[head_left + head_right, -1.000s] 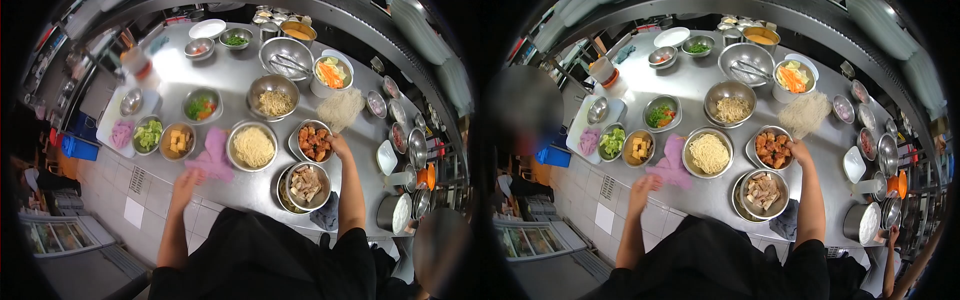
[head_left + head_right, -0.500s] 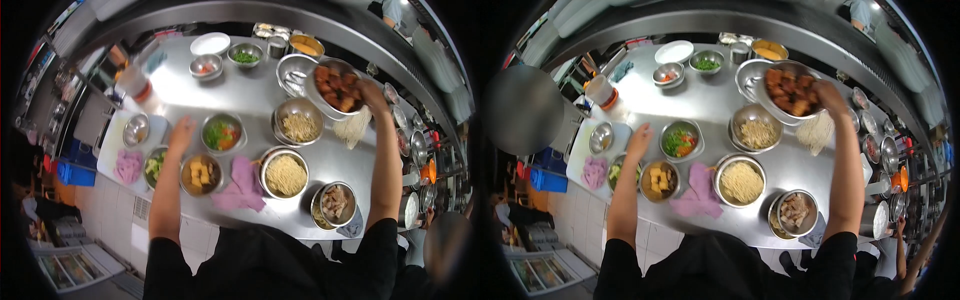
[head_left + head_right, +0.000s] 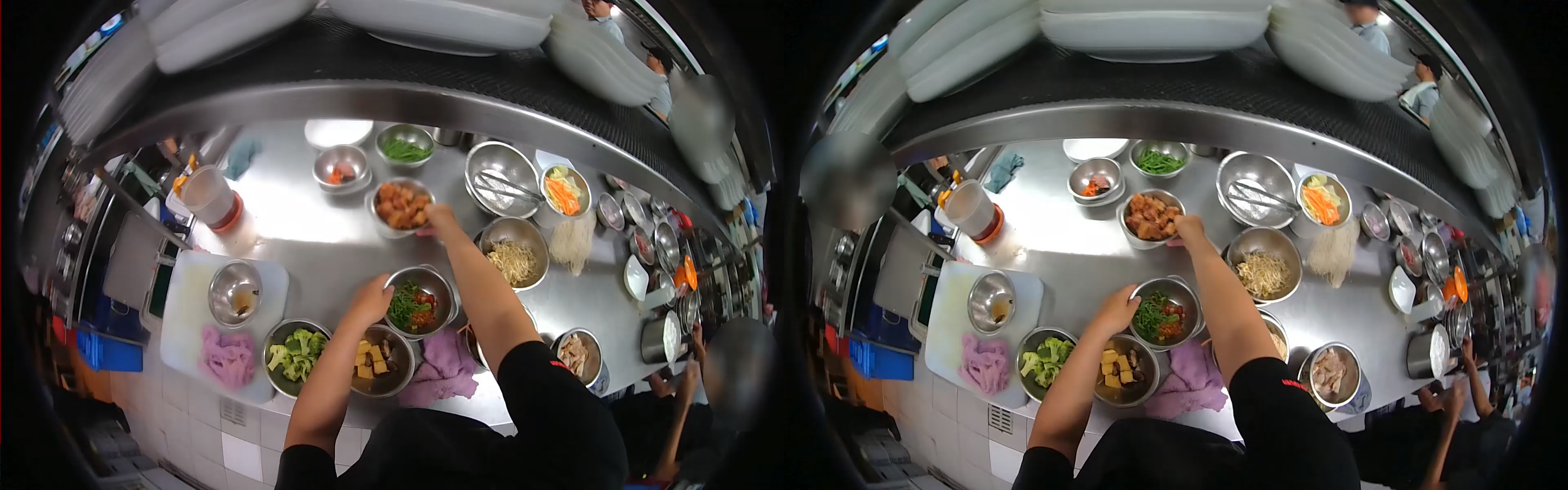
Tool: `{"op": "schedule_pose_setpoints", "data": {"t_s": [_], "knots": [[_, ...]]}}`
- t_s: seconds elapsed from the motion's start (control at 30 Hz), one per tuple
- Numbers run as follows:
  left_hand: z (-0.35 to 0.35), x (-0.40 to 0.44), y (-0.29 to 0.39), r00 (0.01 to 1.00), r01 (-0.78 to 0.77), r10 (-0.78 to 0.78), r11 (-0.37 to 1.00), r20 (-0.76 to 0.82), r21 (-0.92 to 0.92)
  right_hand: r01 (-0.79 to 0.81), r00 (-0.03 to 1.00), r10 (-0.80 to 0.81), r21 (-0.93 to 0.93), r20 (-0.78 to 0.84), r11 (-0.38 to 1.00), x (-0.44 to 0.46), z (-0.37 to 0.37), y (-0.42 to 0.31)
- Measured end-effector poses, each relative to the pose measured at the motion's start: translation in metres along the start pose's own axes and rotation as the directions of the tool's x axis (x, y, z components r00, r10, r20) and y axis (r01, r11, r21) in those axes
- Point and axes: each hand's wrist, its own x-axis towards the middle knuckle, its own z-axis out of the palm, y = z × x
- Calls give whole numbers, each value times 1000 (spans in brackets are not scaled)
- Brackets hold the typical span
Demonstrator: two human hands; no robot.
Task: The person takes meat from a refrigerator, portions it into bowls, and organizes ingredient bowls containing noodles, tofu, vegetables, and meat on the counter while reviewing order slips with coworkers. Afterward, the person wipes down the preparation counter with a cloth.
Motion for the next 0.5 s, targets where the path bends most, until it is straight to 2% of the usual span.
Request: {"op": "schedule_pose_setpoints", "data": {"t_s": [0.03, 0.1, 0.13, 0.17, 0.2, 0.23, 0.27, 0.33, 0.37, 0.43, 0.5], "knots": [[7, 0, -1, 998, -35, 32, 999, -59, -40, 6, 1000, -6, 76, 2, 997, 1, 1, 3], [-2, 0, 7, 998, 38, -32, 992, 54, -123, 1, 993, -18, 143, 117, 990, -2, -3, -5], [-15, -5, 26, 992, 59, -42, 987, 117, -150, 66, 993, -66, 4, 96, 998, -9, -7, -10], [-25, -8, 42, 975, 144, -111, 975, 193, -167, 97, 993, -78, -213, 93, 972, -14, -16, -18], [-18, -1, 28, 984, 90, -69, 988, 167, -123, 166, 986, -153, -370, 64, 914, -31, -20, -28], [-29, -6, 46, 979, 83, -56, 988, 196, -134, 222, 972, -227, -525, 57, 822, -54, -29, -44], [-26, -1, 33, 983, 63, -49, 995, 174, -75, 211, 972, -234, -526, 22, 824, -77, -50, -57], [-27, -4, 33, 999, 37, -35, 997, -30, 64, 406, 910, -380, -533, 165, 742, -117, -85, -79], [-30, -6, 40, 1000, 21, -20, 997, -23, 68, 405, 910, -388, -533, 150, 743, -137, -107, -89], [-37, -11, 65, 987, 45, -44, 999, -156, 6, 401, 909, -409, -446, 83, 800, -172, -165, -105], [-32, -13, 94, 978, -24, 17, 999, -207, -31, 421, 891, -453, -446, 38, 790, -192, -227, -108]]}}
